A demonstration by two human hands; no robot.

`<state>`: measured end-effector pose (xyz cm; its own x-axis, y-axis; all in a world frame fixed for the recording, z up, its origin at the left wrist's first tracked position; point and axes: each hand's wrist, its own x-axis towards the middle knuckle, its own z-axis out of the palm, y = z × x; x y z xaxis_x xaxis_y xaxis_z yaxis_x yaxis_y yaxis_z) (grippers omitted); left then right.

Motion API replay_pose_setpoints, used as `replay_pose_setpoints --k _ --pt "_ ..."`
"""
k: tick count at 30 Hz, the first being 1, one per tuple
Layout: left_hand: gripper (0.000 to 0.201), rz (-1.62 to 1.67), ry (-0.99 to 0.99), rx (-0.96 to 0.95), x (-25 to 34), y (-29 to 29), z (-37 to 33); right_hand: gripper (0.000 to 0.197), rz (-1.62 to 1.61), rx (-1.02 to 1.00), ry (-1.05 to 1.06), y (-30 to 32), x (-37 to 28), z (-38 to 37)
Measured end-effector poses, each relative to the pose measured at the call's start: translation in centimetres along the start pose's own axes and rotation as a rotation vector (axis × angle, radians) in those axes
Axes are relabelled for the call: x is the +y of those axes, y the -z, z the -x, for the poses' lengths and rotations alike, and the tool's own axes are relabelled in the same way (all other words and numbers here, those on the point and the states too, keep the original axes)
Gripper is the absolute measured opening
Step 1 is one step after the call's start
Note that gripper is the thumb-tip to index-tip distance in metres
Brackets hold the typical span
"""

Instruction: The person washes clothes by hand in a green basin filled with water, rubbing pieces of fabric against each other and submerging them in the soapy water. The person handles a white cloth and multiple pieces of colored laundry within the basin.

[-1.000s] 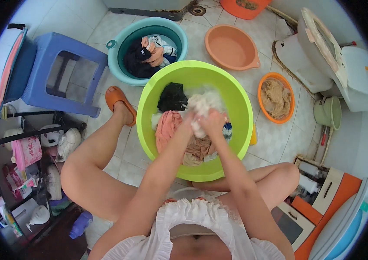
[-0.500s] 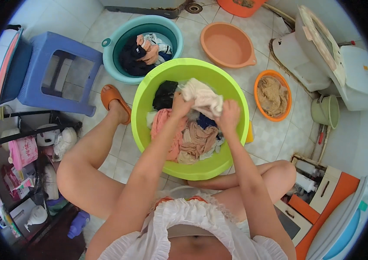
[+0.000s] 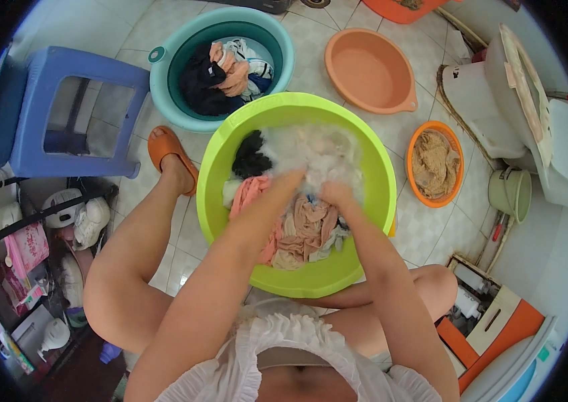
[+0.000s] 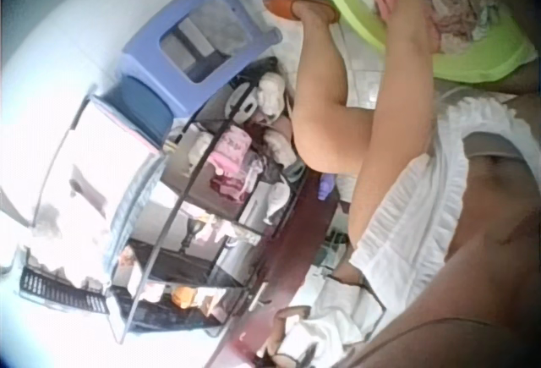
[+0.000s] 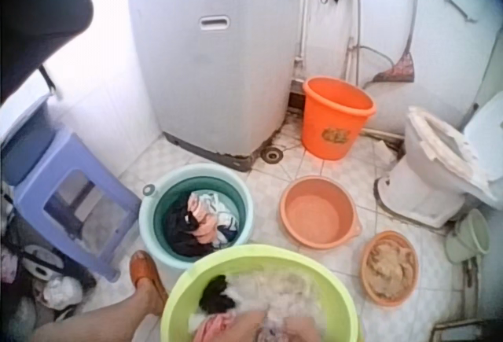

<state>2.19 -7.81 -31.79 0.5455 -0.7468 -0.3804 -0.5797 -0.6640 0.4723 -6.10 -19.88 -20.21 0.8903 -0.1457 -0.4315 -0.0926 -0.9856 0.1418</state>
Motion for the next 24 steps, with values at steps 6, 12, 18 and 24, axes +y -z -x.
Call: replay_pose_setpoints --k 6,12,18,24 --pt "0.027 0.561 0.214 0.234 2.8 9.1 -2.0 0.039 -0.817 0.202 -0.183 -0.3 2.8 -5.2" --pt "0.044 2.362 0.279 -0.423 4.5 13.2 2.6 0.037 -1.361 0.522 -0.207 9.7 -4.6 2.9" --pt "0.04 2.339 0.348 -0.411 9.2 12.5 4.7 0.04 -1.167 0.578 -0.472 7.2 -2.2 1.3" --pt "0.038 2.124 0.48 -0.258 9.2 12.6 6.5 0.036 -0.913 0.883 -0.068 6.4 -3.6 3.9"
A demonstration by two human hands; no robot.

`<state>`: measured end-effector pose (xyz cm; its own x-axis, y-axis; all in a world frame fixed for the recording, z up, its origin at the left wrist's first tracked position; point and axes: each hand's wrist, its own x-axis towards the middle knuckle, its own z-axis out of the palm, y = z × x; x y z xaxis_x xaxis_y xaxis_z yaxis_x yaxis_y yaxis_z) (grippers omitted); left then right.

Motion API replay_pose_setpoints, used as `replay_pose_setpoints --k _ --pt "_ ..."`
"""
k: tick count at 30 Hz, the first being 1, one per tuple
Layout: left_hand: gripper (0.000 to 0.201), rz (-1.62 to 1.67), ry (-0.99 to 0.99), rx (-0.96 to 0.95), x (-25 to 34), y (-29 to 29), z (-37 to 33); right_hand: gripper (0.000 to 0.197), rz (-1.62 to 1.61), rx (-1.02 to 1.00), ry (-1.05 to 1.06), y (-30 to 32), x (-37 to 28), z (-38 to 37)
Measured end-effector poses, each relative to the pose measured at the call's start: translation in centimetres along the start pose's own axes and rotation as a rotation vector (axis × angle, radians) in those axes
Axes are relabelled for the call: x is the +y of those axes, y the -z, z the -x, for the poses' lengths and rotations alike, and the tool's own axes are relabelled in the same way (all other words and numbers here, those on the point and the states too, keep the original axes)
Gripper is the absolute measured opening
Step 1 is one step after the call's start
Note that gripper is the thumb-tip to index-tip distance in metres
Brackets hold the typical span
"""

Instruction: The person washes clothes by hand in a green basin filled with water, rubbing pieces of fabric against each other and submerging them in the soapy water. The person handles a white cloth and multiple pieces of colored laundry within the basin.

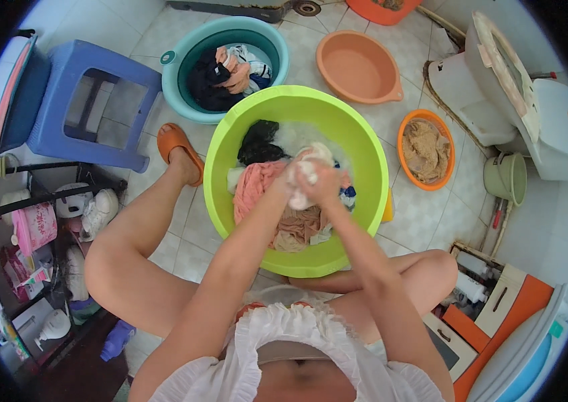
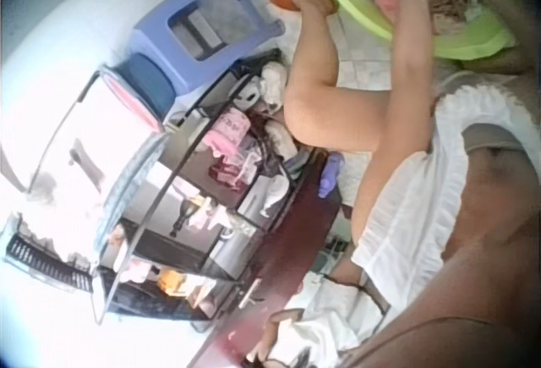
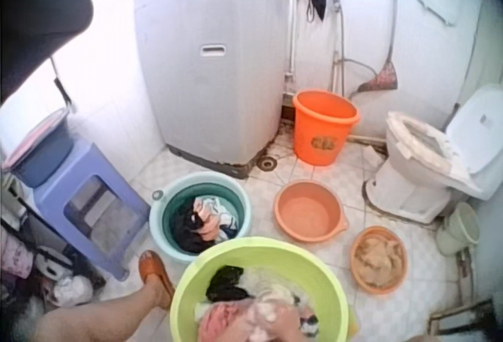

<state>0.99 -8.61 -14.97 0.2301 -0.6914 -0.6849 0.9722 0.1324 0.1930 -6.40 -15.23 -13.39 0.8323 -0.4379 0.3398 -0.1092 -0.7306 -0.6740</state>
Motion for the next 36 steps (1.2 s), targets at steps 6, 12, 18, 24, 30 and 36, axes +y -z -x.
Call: replay_pose_setpoints --k 6,12,18,24,30,36 --pt "0.042 -1.323 -0.688 0.398 3.1 1.0 -0.1 0.059 0.279 -0.325 -0.126 4.2 5.9 -1.1" --pt "0.054 -1.933 -1.12 0.406 2.2 2.6 -4.6 0.091 0.476 -0.47 0.025 2.0 5.9 -0.9" --pt "0.039 -1.895 -0.275 0.442 0.5 8.5 -8.2 0.089 0.526 -0.768 -0.084 -1.4 8.3 -0.8" --pt "0.036 -1.996 -0.09 0.31 4.3 3.9 -7.9 0.068 0.508 -0.669 -0.297 -4.6 14.8 0.7" --pt "0.036 -0.084 -0.201 0.085 6.1 3.8 -5.5 0.039 -0.368 -0.214 -0.73 -3.1 5.9 -5.0" --pt "0.043 0.08 0.033 -0.163 4.1 0.3 -1.3 0.045 -0.036 -0.086 0.034 0.2 -4.3 -1.8"
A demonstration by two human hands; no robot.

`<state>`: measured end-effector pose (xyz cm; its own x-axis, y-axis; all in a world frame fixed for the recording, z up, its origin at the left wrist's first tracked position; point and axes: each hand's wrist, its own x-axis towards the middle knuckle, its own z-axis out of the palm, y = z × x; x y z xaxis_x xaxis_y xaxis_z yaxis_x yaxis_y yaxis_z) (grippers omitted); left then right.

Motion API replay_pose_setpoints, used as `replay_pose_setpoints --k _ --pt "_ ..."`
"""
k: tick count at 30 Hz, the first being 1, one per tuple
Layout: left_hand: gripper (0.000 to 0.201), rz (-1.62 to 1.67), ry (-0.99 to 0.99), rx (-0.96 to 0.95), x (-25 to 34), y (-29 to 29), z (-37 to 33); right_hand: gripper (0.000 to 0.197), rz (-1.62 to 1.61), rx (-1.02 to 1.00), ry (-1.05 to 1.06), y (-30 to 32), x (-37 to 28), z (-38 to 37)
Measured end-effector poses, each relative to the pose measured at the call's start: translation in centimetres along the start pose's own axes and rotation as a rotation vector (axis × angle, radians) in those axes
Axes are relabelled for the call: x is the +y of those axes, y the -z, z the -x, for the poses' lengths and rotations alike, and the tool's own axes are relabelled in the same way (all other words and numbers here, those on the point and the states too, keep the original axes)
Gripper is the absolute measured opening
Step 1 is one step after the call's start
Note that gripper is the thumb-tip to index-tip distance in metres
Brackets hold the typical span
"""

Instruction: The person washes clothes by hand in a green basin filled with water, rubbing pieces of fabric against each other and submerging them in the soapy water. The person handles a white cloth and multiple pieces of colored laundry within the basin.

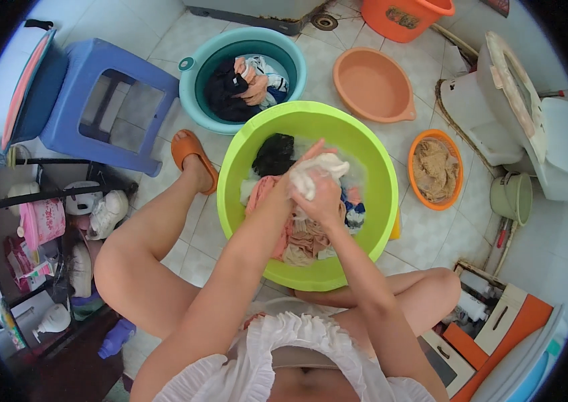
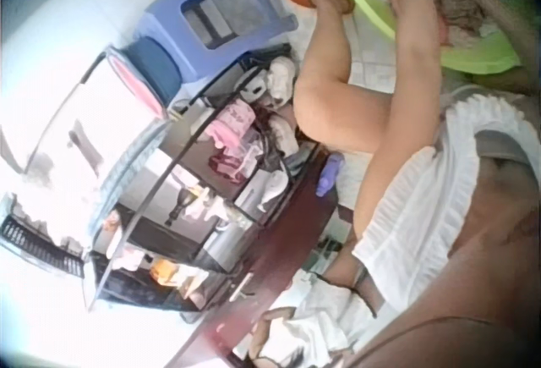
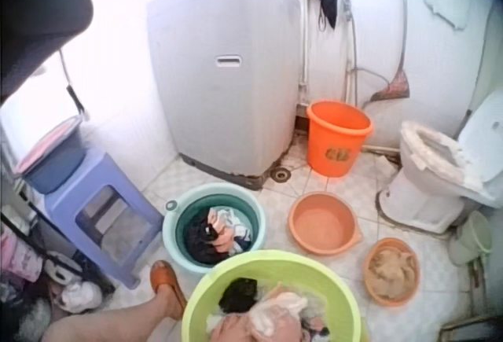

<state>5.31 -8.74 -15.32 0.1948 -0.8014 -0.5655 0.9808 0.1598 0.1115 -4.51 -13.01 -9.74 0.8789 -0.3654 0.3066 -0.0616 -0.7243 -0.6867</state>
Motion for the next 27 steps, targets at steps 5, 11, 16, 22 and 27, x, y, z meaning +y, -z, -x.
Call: replay_pose_setpoints --k 5,11,16,22,27 --pt "0.036 -0.01 -0.028 -0.112 -1.8 0.4 0.5 0.041 -0.174 -0.002 -0.506 1.5 3.6 -1.4" --pt "0.029 -0.176 -0.097 -0.138 -2.4 0.3 1.6 0.039 0.151 0.004 -0.03 1.5 4.4 0.8" --pt "0.031 -0.792 -0.574 0.281 1.0 2.0 1.1 0.041 0.455 -0.233 0.072 5.5 6.3 -1.5" --pt "0.062 -1.979 -0.996 0.466 -1.9 3.8 -2.1 0.044 0.157 -0.128 -0.082 1.1 9.1 1.3" --pt "0.045 -1.731 -0.024 0.738 -1.6 4.0 -3.2 0.038 0.415 -0.296 -0.353 -3.9 10.5 1.4"
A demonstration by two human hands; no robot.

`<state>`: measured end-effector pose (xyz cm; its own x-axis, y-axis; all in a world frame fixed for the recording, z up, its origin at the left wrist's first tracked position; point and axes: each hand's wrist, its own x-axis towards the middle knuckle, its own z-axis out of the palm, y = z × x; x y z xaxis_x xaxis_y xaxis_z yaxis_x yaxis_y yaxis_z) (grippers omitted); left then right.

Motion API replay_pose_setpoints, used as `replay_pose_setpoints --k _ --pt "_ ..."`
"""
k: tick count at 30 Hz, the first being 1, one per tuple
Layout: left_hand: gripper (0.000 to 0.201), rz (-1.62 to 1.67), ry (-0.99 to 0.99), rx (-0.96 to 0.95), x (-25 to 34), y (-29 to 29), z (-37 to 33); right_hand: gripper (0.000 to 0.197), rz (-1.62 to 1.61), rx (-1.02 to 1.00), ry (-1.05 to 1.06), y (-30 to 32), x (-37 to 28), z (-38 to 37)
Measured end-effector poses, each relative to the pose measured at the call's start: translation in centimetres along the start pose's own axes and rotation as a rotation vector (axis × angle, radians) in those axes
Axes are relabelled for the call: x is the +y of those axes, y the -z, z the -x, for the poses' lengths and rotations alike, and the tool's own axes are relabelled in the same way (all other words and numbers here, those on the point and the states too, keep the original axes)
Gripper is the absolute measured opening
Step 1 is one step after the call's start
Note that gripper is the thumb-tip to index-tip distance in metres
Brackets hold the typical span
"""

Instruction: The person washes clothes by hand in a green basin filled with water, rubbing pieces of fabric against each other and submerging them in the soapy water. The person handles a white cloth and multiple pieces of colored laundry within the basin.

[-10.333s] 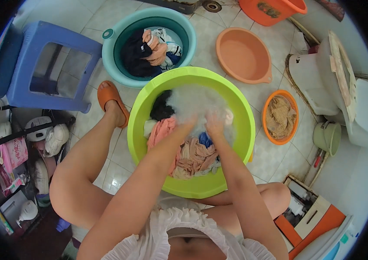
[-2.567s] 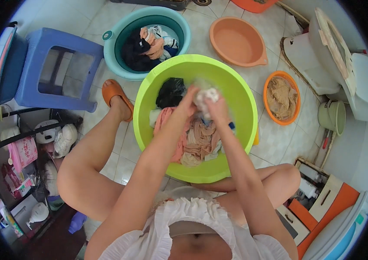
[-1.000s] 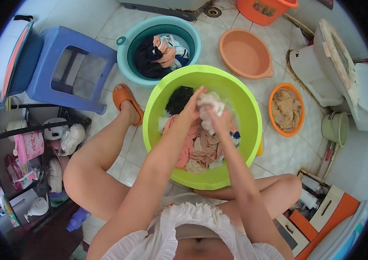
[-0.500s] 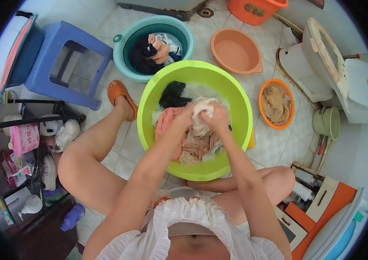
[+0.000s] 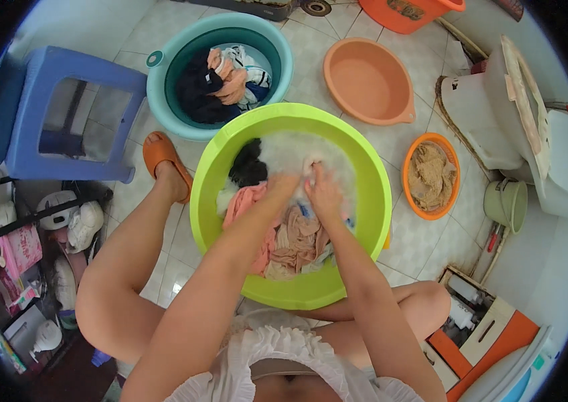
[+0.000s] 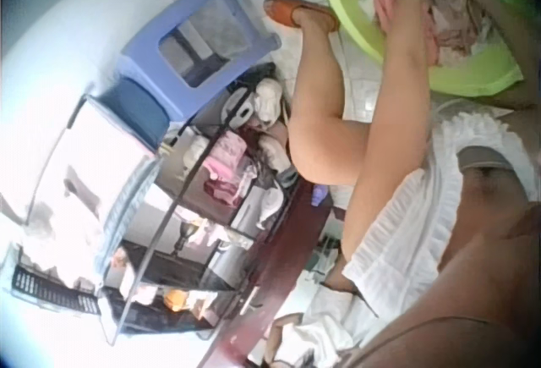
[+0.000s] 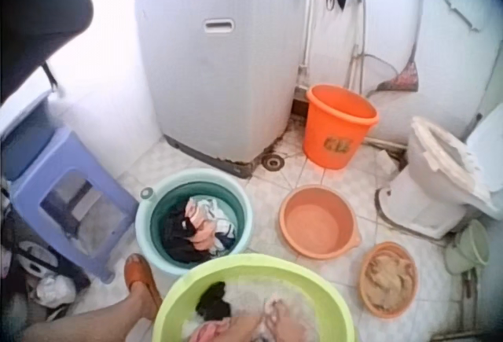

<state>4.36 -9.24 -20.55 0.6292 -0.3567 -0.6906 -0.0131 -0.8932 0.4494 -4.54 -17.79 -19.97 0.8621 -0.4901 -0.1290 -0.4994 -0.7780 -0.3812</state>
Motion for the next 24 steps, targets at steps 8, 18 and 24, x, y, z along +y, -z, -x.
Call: replay_pose_setpoints --k 8,18,24 --pt "0.061 0.257 0.434 -0.224 -2.2 1.4 -0.6 0.044 0.038 0.17 0.319 -1.5 2.8 -3.5" --pt "0.046 1.801 0.099 -0.38 1.2 2.7 2.6 0.038 -0.801 0.161 -0.138 6.1 -5.7 2.8" --pt "0.032 1.77 -0.172 -0.6 2.4 -1.1 2.9 0.039 -0.379 0.314 -0.049 7.5 -5.7 2.7"
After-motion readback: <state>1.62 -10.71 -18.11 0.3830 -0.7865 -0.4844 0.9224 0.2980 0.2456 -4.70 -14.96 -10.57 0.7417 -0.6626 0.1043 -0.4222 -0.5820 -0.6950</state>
